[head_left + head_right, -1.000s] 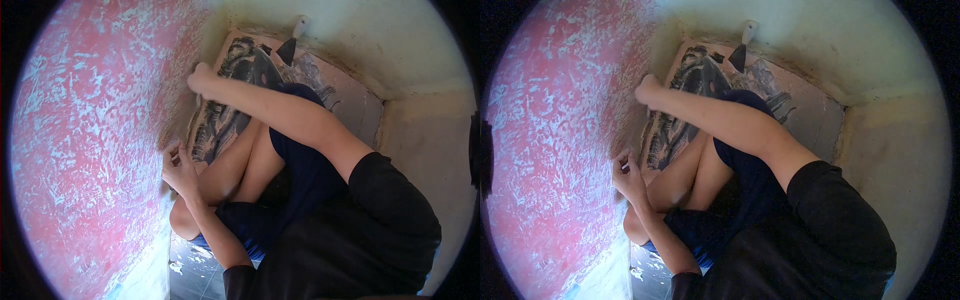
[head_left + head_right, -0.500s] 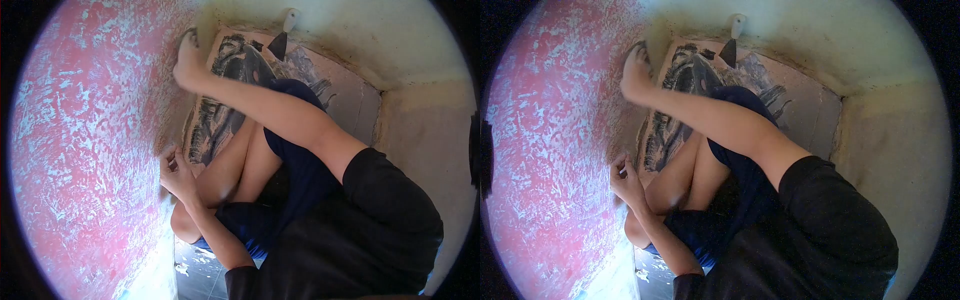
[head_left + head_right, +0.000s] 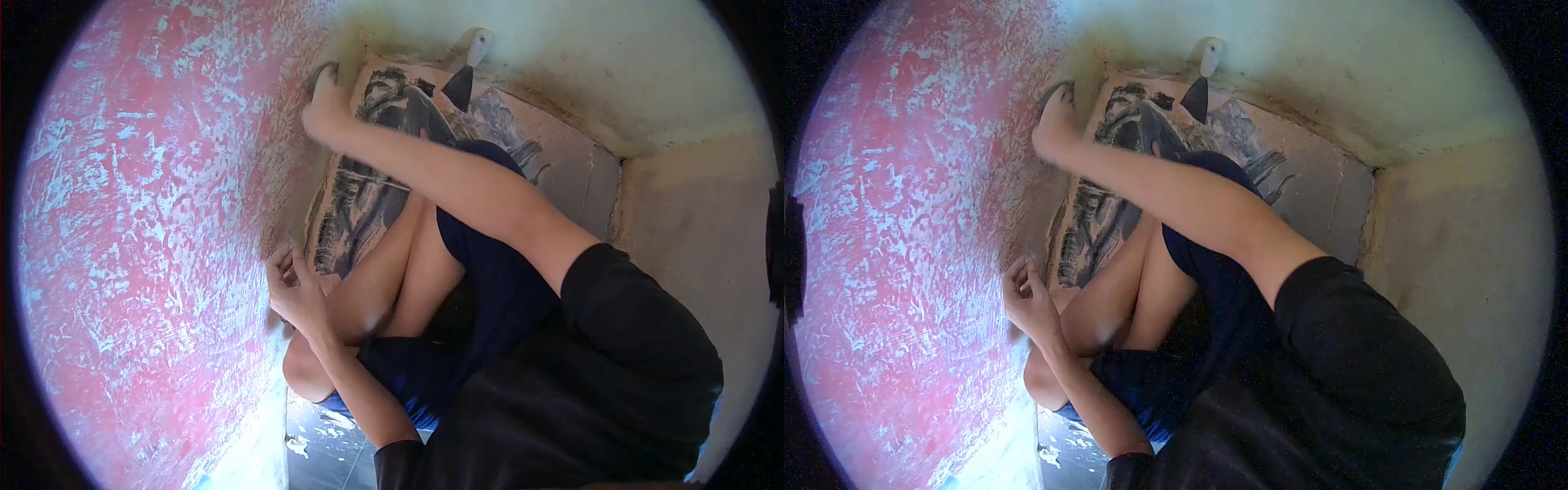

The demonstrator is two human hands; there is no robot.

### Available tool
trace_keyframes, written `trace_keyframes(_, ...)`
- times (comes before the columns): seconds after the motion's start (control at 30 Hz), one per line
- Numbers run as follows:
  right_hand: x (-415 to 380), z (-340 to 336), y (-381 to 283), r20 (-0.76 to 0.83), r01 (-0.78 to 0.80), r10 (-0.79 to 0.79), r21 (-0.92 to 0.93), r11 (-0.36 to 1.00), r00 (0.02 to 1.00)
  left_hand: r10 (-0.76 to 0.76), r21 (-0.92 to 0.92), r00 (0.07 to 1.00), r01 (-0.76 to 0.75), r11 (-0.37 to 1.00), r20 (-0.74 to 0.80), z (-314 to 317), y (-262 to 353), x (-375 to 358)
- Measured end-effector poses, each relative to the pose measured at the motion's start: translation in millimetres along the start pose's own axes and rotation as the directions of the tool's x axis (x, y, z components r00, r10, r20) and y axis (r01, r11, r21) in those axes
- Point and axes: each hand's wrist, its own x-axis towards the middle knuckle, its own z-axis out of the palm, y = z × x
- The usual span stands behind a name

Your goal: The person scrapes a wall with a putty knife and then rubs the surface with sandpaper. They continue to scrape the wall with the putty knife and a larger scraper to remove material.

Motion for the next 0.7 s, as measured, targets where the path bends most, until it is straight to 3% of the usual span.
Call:
trace_keyframes(0.03, -12, 17, 22, -0.125, 0.192, -0.223, -0.224, 0.956, 0.967, 0.012, -0.025, 1.000, -0.013, 1.000, -0.005, 2, -1, 1)
trace_keyframes(0.07, -23, 20, 25, -0.193, 0.328, -0.451, -0.455, 0.828, 0.871, 0.013, -0.031, 1.000, -0.013, 0.999, -0.003, 3, 0, 3)
trace_keyframes(0.1, -13, 13, 22, -0.168, 0.157, -0.212, -0.290, 0.944, 0.963, -0.005, -0.087, 1.000, 0.004, 0.996, -0.011, 3, 2, 4)
trace_keyframes(0.13, -2, 1, 19, -0.172, 0.148, -0.205, -0.295, 0.944, 0.964, -0.023, -0.140, 1.000, 0.021, 0.990, -0.013, 2, 4, 1)
trace_keyframes(0.17, 13, -13, 5, -0.055, -0.097, 0.093, -0.070, 0.993, 0.994, -0.011, -0.114, 1.000, 0.009, 0.993, -0.017, 2, 6, 1)
trace_keyframes(0.2, 23, -21, -10, 0.127, -0.355, 0.341, 0.120, 0.927, 0.932, -0.003, -0.122, 1.000, -0.001, 0.993, -0.026, 1, 7, 3)
trace_keyframes(0.23, 8, -13, -13, 0.064, -0.346, 0.347, 0.362, 0.866, 0.935, -0.016, -0.104, 1.000, 0.014, 0.994, -0.023, -1, 7, 2)
trace_keyframes(0.27, -12, 0, -4, 0.065, -0.341, 0.341, 0.358, 0.869, 0.938, -0.035, -0.089, 0.999, 0.033, 0.996, -0.020, -1, 5, 0)
trace_keyframes(0.3, -26, 17, 14, -0.100, -0.079, 0.081, 0.019, 0.997, 0.992, -0.035, -0.097, 0.999, 0.032, 0.995, -0.026, -1, 2, 0)
trace_keyframes(0.33, -30, 26, 26, -0.163, 0.154, -0.221, -0.349, 0.925, 0.962, -0.032, -0.119, 0.999, 0.029, 0.993, -0.026, -1, -2, 0)
trace_keyframes(0.4, -8, 18, 29, -0.123, 0.162, -0.210, -0.316, 0.935, 0.970, -0.033, -0.137, 0.999, 0.030, 0.990, -0.017, 1, -4, 0)
trace_keyframes(0.43, 21, 9, 24, -0.131, -0.073, 0.061, -0.091, 0.993, 0.990, -0.023, -0.134, 0.999, 0.020, 0.991, -0.024, 0, -2, -2)
trace_keyframes(0.47, 35, 4, 17, -0.079, -0.300, 0.313, 0.140, 0.943, 0.946, -0.005, -0.133, 0.999, 0.000, 0.991, -0.040, -2, 0, -1)
trace_keyframes(0.6, 13, 22, 26, -0.184, -0.112, 0.141, 0.162, 0.980, 0.973, -0.021, -0.069, 0.999, 0.019, 0.997, -0.034, -3, -2, -2)
trace_keyframes(0.63, -14, 24, 23, -0.239, 0.038, -0.078, -0.171, 0.985, 0.968, -0.016, -0.079, 0.999, 0.013, 0.997, -0.036, -3, -1, -3)
trace_keyframes(0.7, -3, 9, 13, -0.181, -0.003, -0.015, -0.102, 0.995, 0.983, -0.010, -0.086, 0.999, 0.007, 0.996, -0.031, -2, 1, -2)
